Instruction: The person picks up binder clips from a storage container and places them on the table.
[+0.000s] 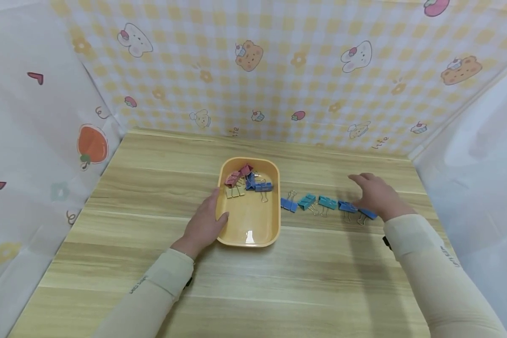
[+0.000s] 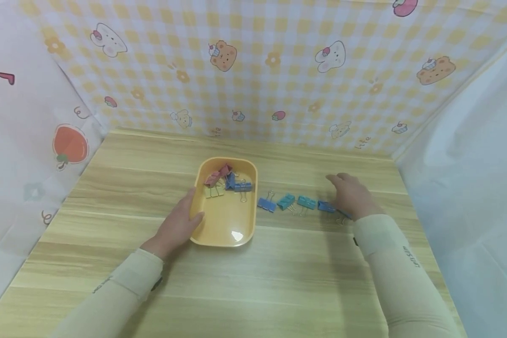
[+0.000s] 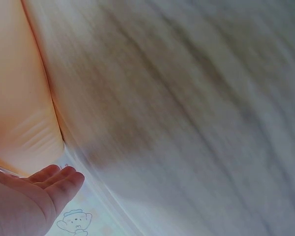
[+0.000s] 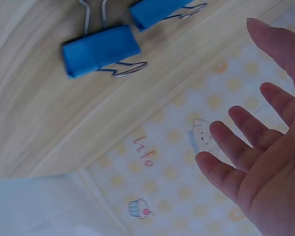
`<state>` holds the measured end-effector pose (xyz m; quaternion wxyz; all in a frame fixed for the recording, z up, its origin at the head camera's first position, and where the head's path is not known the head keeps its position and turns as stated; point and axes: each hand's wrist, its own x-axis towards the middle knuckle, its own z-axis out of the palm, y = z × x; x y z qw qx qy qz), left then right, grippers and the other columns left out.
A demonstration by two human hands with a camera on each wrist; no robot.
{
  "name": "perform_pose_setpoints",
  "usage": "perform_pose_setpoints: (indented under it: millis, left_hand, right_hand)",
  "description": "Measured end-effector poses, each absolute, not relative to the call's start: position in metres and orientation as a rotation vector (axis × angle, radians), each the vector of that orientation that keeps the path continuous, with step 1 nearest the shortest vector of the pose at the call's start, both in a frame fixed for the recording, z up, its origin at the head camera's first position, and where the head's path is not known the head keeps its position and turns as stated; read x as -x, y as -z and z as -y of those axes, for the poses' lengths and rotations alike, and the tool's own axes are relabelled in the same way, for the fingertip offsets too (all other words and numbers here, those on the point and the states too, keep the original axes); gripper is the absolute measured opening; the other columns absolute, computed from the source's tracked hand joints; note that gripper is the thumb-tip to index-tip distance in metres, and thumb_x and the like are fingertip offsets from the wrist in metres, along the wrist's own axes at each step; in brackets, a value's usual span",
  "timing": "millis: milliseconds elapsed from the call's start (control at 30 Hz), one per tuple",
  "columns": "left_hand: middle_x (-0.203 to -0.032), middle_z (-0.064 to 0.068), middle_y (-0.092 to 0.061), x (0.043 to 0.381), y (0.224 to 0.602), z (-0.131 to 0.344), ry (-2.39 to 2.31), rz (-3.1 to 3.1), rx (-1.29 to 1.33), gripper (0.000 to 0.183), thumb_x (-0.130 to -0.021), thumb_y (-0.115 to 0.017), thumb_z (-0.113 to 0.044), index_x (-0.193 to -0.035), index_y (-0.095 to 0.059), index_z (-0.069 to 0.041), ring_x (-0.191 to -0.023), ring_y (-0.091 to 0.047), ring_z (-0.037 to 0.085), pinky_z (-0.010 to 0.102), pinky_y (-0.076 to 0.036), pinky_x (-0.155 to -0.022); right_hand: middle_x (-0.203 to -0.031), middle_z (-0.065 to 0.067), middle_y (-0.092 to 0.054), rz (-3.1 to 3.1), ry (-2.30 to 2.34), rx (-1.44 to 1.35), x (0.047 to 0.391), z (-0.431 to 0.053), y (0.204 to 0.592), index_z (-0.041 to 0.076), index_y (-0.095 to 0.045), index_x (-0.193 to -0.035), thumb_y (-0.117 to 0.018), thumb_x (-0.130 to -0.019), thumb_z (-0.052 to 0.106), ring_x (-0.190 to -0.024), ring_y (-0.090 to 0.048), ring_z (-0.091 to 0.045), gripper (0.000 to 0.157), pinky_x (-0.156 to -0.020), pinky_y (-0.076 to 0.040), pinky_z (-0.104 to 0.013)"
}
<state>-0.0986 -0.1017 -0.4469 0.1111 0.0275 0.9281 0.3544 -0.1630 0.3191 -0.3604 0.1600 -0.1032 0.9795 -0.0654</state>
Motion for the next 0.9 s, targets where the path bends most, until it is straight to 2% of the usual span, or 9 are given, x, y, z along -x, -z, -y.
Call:
perform_pose_setpoints:
  millis: [400,900]
  left_hand:
    - [-0.155,0.023,-0.025,0.098,0.445,0.101,-1.038,-2.719,-0.080,0.078,-0.097,-0.052,-0.031,-0.156,-0.006,-0.009,-0.142,-0.026,0.039,0.053,-0.026,-0.113]
    - [-0.155,0.024,-0.025,0.098,0.445,0.102,-1.032,-2.728,-0.092,0.078,-0.097,-0.052,-0.030,-0.156,-0.006,-0.009,-0.141,-0.026,0.040,0.054,-0.027,-0.113]
  right_hand:
    - [-0.145,-0.032,-0.034,-2.962,0.234,0.470,0.164,-0.286,0.359,0.004,-0.039,-0.145,-0.077,-0.080,0.011,-0.128,-0.036,-0.052,0.076,-0.101,-0.033,-0.067]
    - [-0.146,-0.025,-0.037,-2.984,0.325,0.673,0.167,-0.236,0.363,0.008,-0.040,-0.145,-0.077,-0.082,0.011,-0.131,-0.039,-0.045,0.073,-0.104,-0.037,-0.060]
